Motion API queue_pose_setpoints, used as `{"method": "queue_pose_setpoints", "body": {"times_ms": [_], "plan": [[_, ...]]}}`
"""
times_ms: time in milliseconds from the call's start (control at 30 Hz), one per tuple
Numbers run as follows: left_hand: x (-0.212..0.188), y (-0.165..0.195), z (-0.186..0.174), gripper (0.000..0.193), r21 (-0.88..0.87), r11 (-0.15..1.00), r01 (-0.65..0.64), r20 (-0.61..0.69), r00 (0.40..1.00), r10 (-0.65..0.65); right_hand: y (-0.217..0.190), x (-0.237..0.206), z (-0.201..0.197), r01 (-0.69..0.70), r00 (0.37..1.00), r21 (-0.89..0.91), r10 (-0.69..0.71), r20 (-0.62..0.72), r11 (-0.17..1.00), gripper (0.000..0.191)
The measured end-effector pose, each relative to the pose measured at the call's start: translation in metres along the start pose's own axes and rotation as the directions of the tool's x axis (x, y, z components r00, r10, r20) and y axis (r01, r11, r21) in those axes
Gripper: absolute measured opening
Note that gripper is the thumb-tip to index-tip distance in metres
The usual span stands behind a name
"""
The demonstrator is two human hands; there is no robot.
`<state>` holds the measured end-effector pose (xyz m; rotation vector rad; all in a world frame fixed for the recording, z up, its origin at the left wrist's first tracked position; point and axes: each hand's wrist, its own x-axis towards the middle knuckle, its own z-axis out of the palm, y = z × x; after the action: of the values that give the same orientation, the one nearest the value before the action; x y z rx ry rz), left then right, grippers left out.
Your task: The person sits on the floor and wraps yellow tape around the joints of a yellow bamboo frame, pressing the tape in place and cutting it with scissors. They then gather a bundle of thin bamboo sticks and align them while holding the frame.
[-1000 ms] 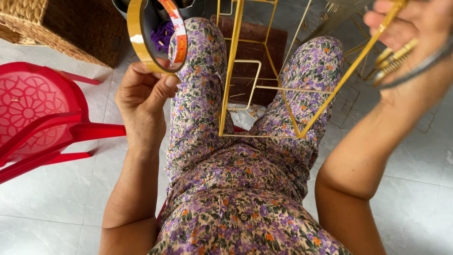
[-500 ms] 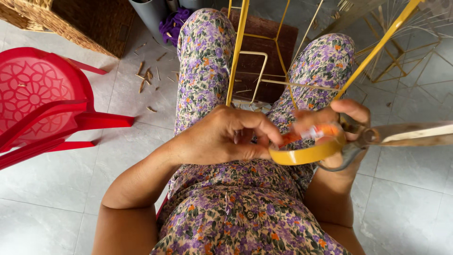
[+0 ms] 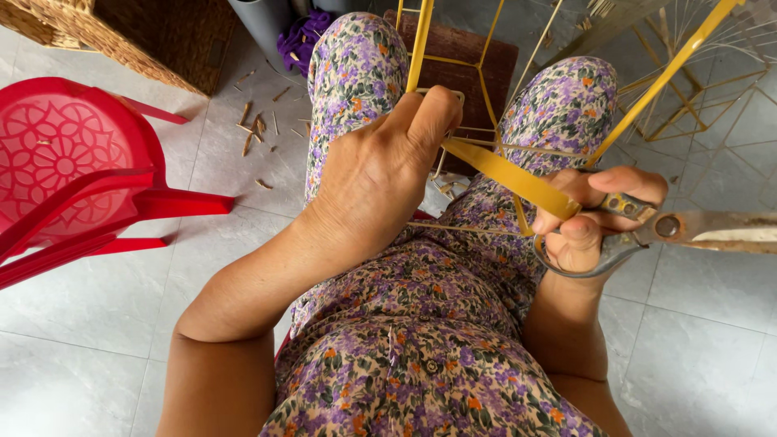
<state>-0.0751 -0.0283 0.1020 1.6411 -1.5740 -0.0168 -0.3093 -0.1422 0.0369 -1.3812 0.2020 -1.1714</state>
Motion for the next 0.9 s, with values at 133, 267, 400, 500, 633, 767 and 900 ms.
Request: {"method": "queue_pose_setpoints", "body": {"times_ms": [133,267,400,500,633,767,900], "plan": [[-0.001,-0.003,0.013,0.022,0.099,0.995,0.025,0.02,0.999,-0.027,0.006,0.001,-0.007,0.001,1.0,-0.014,-0.001,-0.005,1.0,0.043],[0.0,-0.005,0.022,0.022,0.073,0.997,0.037,-0.014,0.999,-0.036,0.012,0.002,-0.012,0.0,0.999,0.001,0.0,-0.039,1.0,0.045],[0.005,-0.007,0.02,0.022,-0.135,0.991,0.021,-0.028,0.999,-0.025,0.012,0.009,-0.013,0.005,1.0,0.013,-0.005,-0.004,1.0,0.043],[0.004,-0.01,0.009,0.022,-0.564,0.75,0.346,0.299,0.932,-0.205,0.002,0.011,-0.009,-0.05,0.998,-0.079,0.046,-0.052,0.996,0.047],[0.007,-0.006,0.013,0.016,-0.54,0.784,0.306,0.213,0.951,-0.224,-0.022,0.027,-0.012,-0.072,0.994,-0.085,0.078,0.071,0.994,0.049],[0.007,-0.006,0.016,0.013,-0.547,0.767,0.335,0.208,0.942,-0.263,-0.058,0.044,-0.029,-0.034,0.989,-0.255,0.07,0.132,0.966,0.051],[0.004,-0.005,0.017,0.013,-0.528,0.787,0.32,0.184,0.947,-0.263,-0.087,0.04,-0.051,-0.014,0.981,-0.512,0.112,0.161,0.859,0.05]]}}
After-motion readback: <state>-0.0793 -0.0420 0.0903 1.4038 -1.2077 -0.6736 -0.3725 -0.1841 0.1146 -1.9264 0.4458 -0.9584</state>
